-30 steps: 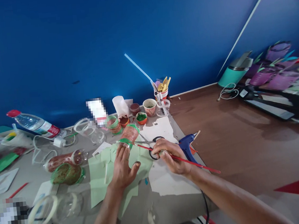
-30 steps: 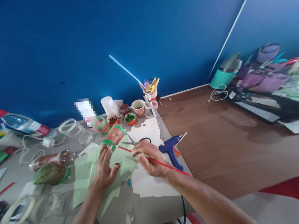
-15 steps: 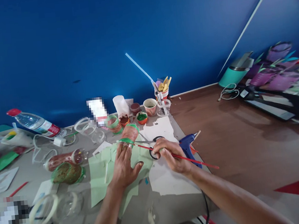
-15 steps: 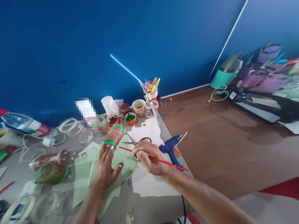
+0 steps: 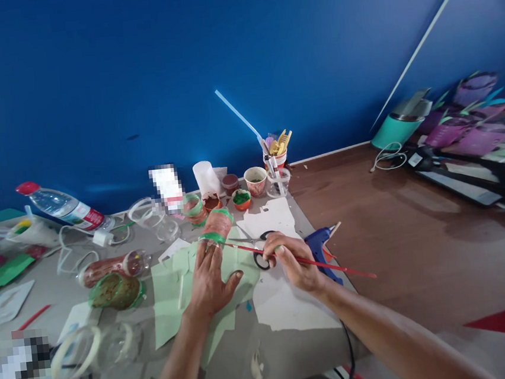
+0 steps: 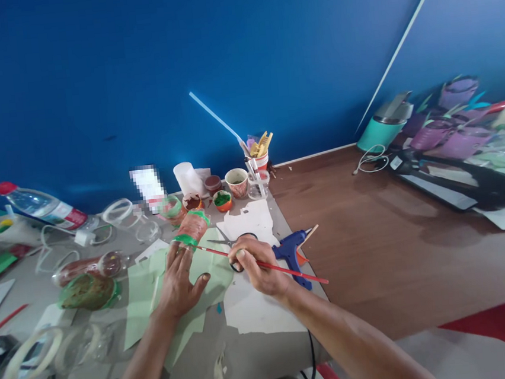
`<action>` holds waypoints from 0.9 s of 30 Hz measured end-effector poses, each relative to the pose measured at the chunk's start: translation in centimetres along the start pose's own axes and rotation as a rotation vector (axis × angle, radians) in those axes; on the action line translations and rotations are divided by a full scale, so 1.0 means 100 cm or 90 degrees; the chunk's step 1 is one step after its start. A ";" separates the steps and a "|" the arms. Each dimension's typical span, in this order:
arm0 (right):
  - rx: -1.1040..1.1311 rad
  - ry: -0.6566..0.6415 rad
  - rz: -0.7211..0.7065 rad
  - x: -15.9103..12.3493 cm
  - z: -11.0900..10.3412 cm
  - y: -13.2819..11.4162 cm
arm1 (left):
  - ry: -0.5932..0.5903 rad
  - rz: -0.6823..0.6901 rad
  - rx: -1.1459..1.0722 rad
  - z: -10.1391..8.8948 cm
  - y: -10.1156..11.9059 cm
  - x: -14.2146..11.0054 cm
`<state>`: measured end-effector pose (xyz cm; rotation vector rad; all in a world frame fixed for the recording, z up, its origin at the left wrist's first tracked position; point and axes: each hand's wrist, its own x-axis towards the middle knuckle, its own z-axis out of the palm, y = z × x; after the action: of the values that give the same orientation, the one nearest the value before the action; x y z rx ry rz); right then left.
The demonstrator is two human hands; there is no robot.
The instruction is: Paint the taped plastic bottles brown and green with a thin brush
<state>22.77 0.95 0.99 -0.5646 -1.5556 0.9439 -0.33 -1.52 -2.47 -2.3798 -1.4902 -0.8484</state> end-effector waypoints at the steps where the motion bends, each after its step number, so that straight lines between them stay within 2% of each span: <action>1: -0.003 0.010 -0.001 0.000 0.000 0.000 | -0.001 -0.004 0.004 0.000 0.000 0.000; 14: 0.033 0.042 0.042 0.000 0.000 0.002 | 0.005 -0.026 -0.002 0.002 -0.001 -0.001; 19: 0.080 0.020 0.050 0.000 0.001 0.003 | -0.012 0.007 0.007 0.002 0.003 0.000; 24: 0.056 -0.001 0.049 0.000 0.002 0.003 | -0.046 0.053 0.021 0.000 0.009 0.003; 27: 0.054 0.013 0.058 0.001 -0.001 0.002 | -0.042 0.070 0.055 -0.001 0.010 0.003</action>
<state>22.76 1.19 0.88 -0.5873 -1.4742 1.0653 0.67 -1.79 -2.10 -2.4221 -1.3749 -0.6747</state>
